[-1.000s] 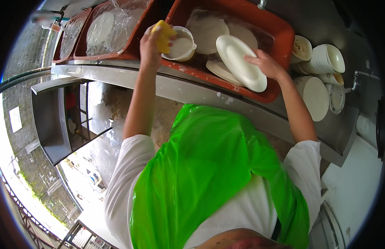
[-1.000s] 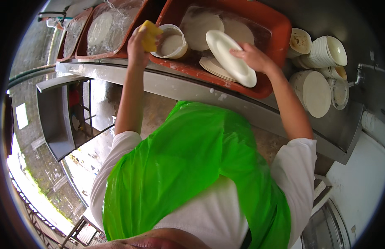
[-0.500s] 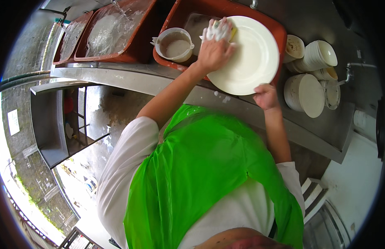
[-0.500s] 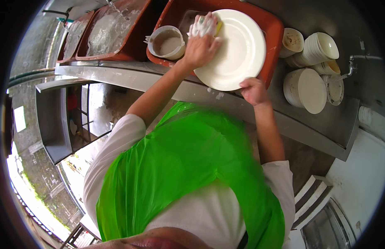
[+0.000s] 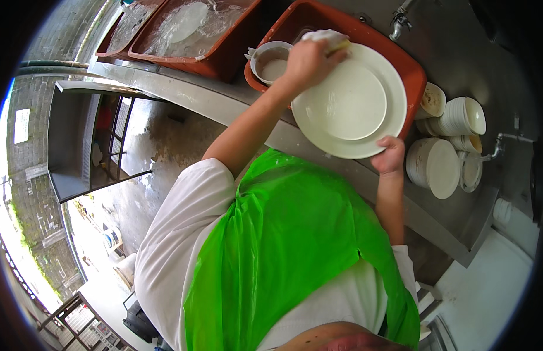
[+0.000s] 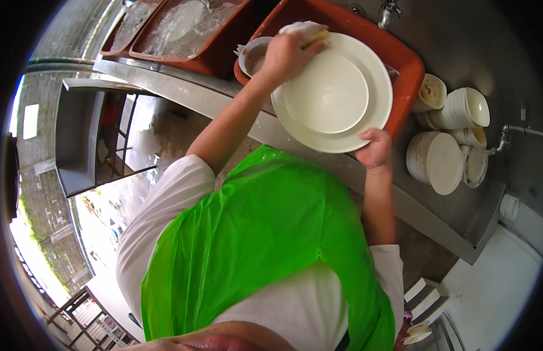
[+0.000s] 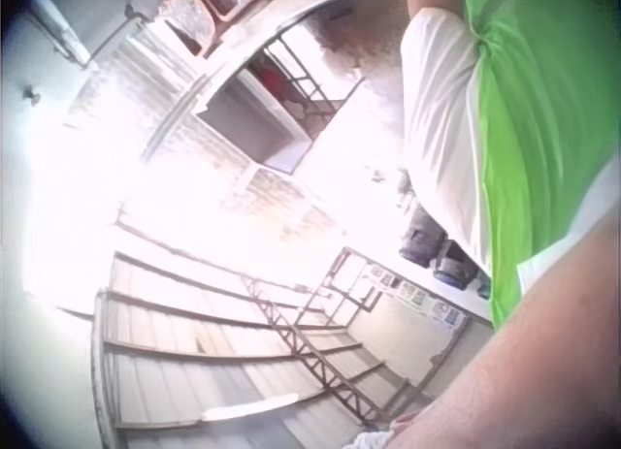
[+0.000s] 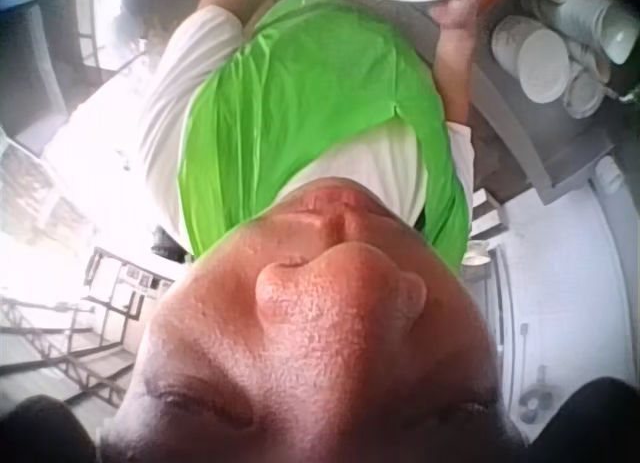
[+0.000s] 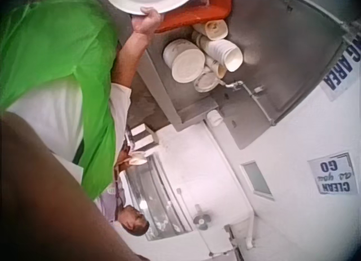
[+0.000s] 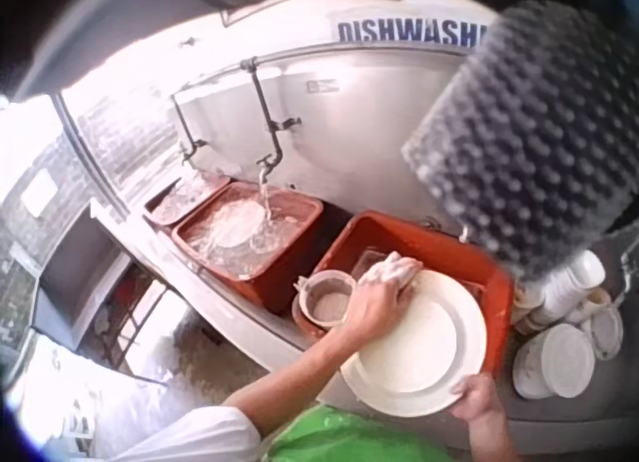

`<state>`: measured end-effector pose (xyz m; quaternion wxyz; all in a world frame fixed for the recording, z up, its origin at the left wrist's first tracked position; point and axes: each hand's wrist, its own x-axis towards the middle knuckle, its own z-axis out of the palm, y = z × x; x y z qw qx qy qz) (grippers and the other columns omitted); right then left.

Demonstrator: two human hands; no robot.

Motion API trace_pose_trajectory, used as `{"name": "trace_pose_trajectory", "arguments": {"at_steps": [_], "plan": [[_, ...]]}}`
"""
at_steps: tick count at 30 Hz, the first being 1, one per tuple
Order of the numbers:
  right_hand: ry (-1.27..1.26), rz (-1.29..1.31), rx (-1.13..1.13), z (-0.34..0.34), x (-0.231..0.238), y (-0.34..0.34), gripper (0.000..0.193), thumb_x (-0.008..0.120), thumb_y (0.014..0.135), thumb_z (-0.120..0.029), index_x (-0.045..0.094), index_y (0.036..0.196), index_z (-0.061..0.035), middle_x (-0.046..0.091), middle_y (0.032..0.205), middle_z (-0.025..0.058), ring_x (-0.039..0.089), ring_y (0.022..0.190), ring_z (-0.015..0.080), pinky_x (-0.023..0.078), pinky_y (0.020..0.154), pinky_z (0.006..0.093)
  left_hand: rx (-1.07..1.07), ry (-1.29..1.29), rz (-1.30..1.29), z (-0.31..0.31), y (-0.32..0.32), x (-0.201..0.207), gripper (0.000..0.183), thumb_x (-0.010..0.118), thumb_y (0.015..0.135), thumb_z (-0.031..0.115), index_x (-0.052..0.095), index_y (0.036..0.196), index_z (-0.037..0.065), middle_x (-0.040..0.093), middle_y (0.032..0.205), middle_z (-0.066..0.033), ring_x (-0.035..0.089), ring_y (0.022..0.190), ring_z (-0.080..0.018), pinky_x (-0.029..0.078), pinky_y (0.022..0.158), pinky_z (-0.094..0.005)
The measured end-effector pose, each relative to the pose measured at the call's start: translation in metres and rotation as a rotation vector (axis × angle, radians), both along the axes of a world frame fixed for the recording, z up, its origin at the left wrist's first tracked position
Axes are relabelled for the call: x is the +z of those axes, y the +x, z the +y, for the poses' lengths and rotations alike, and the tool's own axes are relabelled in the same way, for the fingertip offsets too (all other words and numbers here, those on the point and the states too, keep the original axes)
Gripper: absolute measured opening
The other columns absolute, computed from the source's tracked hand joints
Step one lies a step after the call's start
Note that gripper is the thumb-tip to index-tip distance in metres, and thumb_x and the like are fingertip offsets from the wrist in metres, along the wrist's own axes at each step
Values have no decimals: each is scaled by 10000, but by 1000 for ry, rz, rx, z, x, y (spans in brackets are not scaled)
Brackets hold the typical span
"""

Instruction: The person washes white plates and bowls in a three-compartment sink using a yellow sponge. They scrub each item under running water and place the cleaned items into a red tray. The person continues this process for multiple dishes throughout the clip.

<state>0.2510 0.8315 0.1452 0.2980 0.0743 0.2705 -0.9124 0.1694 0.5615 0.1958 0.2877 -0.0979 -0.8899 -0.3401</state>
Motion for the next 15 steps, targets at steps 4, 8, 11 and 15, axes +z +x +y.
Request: {"name": "trace_pose_trajectory", "arguments": {"at_steps": [4, 8, 11, 15], "plan": [[264, 197, 62, -1, -24, -7, 643, 459, 692, 62, 446, 1331, -1, 569, 1215, 135, 587, 1090, 251, 483, 970, 408, -394, -282, -16, 65, 57, 8, 531, 578, 872, 445, 555, 1320, 160, 566, 1295, -134, 511, 1210, -360, 385, 1020, -474], [-38, 130, -27, -1, 22, -40, 571, 487, 780, -94, 422, 1330, 45, 548, 1278, 192, 552, 1186, 320, 463, 1013, 459, -480, -279, -101, 48, 81, -2, 792, 679, 728, 627, 524, 1329, 135, 512, 1364, -90, 467, 1272, -336, 354, 1072, -477], [-299, 105, 52, 10, -4, -78, 505, 477, 853, -81, 399, 1331, 62, 553, 1267, 222, 577, 1159, 341, 573, 893, 468, -426, -338, -192, 10, 70, 9, 715, 755, 698, 316, 504, 1356, 192, 549, 1331, -77, 519, 1227, -325, 460, 997, -456], [-479, 135, 427, -22, -7, -116, 622, 426, 947, -352, 316, 1413, 46, 458, 1353, 283, 502, 1236, 386, 604, 816, 422, -187, -287, 109, -62, 46, -19, 309, 679, 777, 88, 680, 1083, 124, 689, 1013, -102, 674, 942, -292, 575, 754, -393]]}}
